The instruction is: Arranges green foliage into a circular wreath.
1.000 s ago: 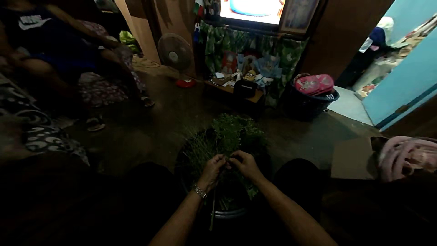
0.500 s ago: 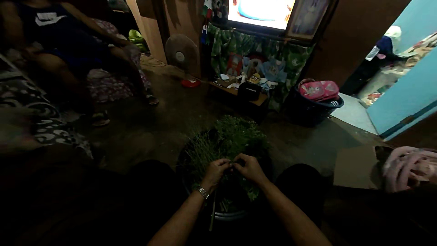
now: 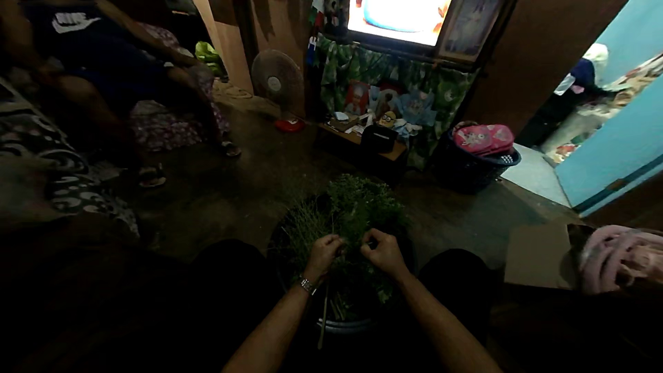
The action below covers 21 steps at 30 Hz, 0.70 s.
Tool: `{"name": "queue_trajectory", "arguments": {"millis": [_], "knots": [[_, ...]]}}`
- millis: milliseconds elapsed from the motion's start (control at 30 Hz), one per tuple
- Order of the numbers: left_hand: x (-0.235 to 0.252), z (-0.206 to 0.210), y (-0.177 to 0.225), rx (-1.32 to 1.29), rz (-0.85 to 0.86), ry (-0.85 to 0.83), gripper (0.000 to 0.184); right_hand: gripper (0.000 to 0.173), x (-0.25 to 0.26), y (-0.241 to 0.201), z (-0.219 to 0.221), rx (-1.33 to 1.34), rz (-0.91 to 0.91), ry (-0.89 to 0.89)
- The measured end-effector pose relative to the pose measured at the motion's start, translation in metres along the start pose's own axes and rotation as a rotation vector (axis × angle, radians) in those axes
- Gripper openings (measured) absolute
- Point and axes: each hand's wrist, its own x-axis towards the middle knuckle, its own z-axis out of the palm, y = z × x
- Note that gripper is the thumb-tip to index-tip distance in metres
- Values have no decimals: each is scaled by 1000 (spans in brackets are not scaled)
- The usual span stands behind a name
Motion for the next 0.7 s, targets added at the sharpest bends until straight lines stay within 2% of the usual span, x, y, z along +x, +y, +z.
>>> {"name": "queue_trajectory", "arguments": {"millis": [100, 133, 233, 267, 333, 433, 533, 700], "knots": [[4, -14, 8, 163, -3, 11, 20, 17, 3, 11, -11, -59, -92, 46], [4, -18, 10, 254, -14, -40, 22, 23, 5, 17, -13, -139, -170, 59], [3, -19, 11, 479, -35, -240, 27, 53, 12, 31, -13, -322, -398, 3], [3, -16, 11, 533, -33, -298, 28, 56, 12, 33, -11, -349, -443, -46], [3, -13, 9, 616, -8, -383, 28, 54, 10, 31, -7, -372, -461, -193], [3, -12, 8, 696, 60, -433, 27, 35, 7, 25, -5, -360, -414, -361], [1, -14, 11, 690, 96, -452, 25, 22, 7, 25, -4, -270, -379, -407], [2, -18, 7, 670, 211, -483, 22, 22, 9, 25, -6, -217, -350, -442]]}}
